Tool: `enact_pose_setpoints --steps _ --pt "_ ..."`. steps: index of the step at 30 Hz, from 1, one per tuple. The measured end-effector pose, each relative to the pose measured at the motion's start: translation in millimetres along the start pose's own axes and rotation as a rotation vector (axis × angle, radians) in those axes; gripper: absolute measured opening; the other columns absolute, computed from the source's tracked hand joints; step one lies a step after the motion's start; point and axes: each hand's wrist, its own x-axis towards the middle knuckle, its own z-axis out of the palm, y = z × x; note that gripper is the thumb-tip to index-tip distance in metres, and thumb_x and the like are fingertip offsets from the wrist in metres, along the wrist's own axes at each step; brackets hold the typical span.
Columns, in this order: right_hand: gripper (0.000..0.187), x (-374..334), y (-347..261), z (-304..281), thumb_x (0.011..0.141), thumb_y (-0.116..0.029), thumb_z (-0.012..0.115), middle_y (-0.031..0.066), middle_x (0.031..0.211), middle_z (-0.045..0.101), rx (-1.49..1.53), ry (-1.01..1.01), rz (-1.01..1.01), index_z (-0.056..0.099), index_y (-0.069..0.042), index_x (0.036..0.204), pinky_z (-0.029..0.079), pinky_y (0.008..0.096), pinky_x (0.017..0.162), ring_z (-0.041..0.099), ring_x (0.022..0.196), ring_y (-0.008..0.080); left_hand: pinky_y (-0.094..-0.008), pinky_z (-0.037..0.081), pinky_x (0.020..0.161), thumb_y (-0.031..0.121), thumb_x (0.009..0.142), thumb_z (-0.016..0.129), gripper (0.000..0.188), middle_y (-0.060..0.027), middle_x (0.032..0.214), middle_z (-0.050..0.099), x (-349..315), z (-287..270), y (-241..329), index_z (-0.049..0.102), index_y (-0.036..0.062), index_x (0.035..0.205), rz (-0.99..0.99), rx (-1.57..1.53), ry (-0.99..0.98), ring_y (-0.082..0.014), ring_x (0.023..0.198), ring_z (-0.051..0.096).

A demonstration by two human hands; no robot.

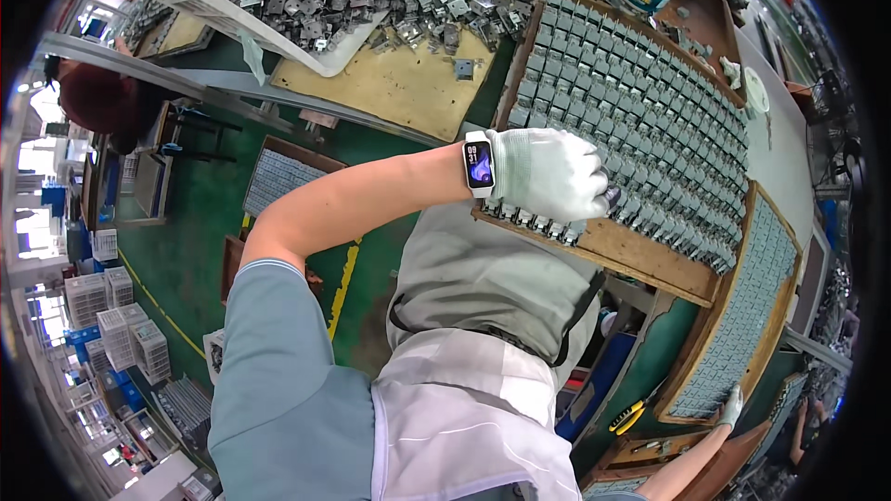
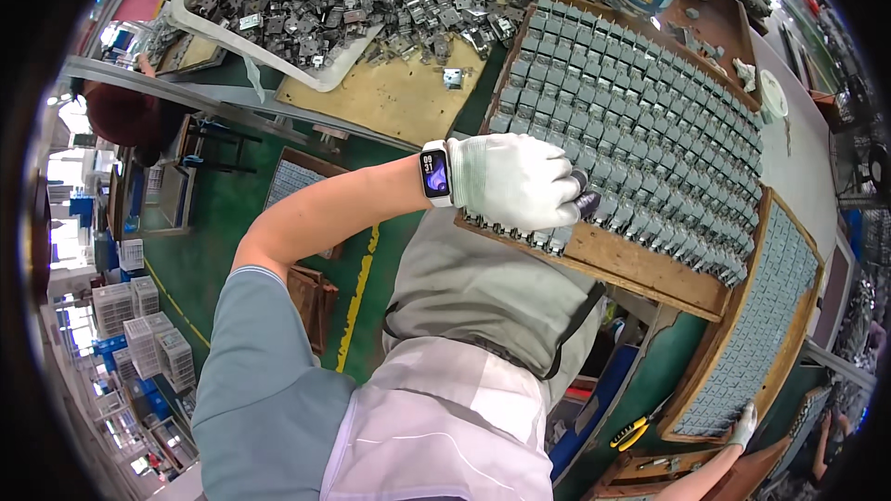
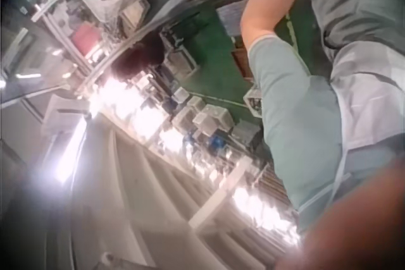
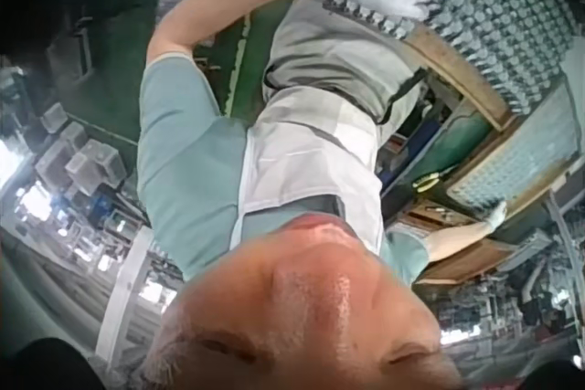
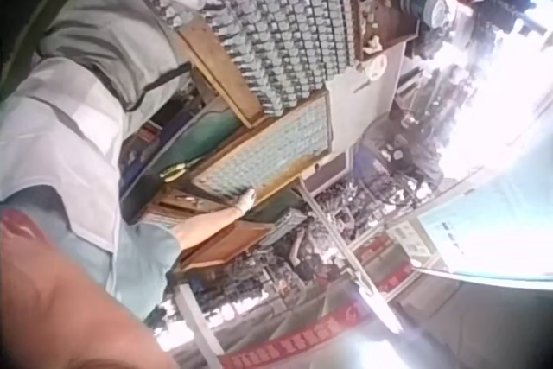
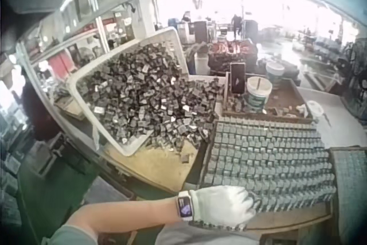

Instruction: Assembling small electronic components and placing them into a grid-style storage tray.

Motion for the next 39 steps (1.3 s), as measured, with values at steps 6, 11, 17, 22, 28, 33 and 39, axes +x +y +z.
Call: enact_pose_setpoints --steps 6,11,17,22,28,33,39 --pt "0.057 -17 -4 22 0.09 -0.043 0.06 0.0036 0.13 0.059 0.157 -0.027 0.014 0.048 -0.017 0.14 0.044 0.03 0.072 0.057 0.108 0.0181 -0.0306 0.051 0.058 0.016 0.081 0.059 0.012 -0.0006 0.073 0.059 -48 4 -25 0.064 0.0118 0.091 -0.174 0.098 -0.044 -0.0176 0.068 0.062" --pt "0.054 -36 -18 27 0.087 -0.032 0.066 0.0043 0.132 0.057 0.22 -0.051 0.02 0.053 -0.013 0.136 0.041 0.0328 0.081 0.054 0.113 0.0178 -0.0359 0.057 0.07 0.013 0.077 0.062 0.029 -0.0109 0.088 0.07 -114 -5 -72 0.071 0.0062 0.104 -0.713 0.118 0.154 -0.027 0.077 0.068" --pt "0.034 -51 -22 27 0.093 -0.012 0.056 -0.0067 0.075 0.063 0.334 0.01 0.012 0.062 -0.012 0.127 0.028 0.0206 0.037 0.042 0.045 0.0055 -0.0401 0.041 0.106 0.027 0.077 0.072 0.066 -0.0231 0.135 0.053 -158 53 -75 0.05 0.0091 0.137 -1.24 -0.163 -0.318 -0.0356 0.125 0.051" --pt "0.038 -79 -59 64 0.092 -0.01 0.056 -0.0018 0.081 0.062 0.32 0.029 -0.049 0.057 -0.003 0.13 0.041 0.0208 0.05 0.052 0.058 0.0078 -0.0401 0.047 0.098 0.022 0.077 0.073 0.057 -0.0177 0.127 0.057 -153 35 -77 0.055 0.0101 0.13 -1.321 -0.191 -0.391 -0.0356 0.115 0.057" --pt "0.038 -69 -49 36 0.091 -0.007 0.057 0.0001 0.084 0.063 0.223 0.024 -0.017 0.057 -0.002 0.129 0.043 0.021 0.053 0.053 0.061 0.0086 -0.0386 0.042 0.104 0.023 0.077 0.069 0.066 -0.0178 0.14 0.047 -165 42 -90 0.048 0.0141 0.139 -1.225 -0.239 -0.416 -0.0352 0.126 0.05" --pt "0.037 -55 -52 54 0.091 -0.012 0.059 -0.0027 0.081 0.063 0.213 0.079 0.162 0.061 -0.008 0.127 0.04 0.0236 0.05 0.052 0.059 0.0093 -0.0427 0.038 0.108 0.042 0.079 0.065 0.072 -0.0183 0.139 0.049 -136 19 -87 0.042 0.0199 0.145 -1.456 -0.256 -0.45 -0.0361 0.127 0.048" --pt "0.037 -26 -28 16 0.089 -0.009 0.06 0.0007 0.08 0.063 0.199 -0.068 0.038 0.061 -0.008 0.126 0.046 0.0256 0.054 0.054 0.061 0.0124 -0.0398 0.044 0.102 0.025 0.078 0.071 0.065 -0.0184 0.138 0.051 -185 30 -109 0.05 0.0142 0.138 -0.927 -0.113 -0.574 -0.0352 0.123 0.052"
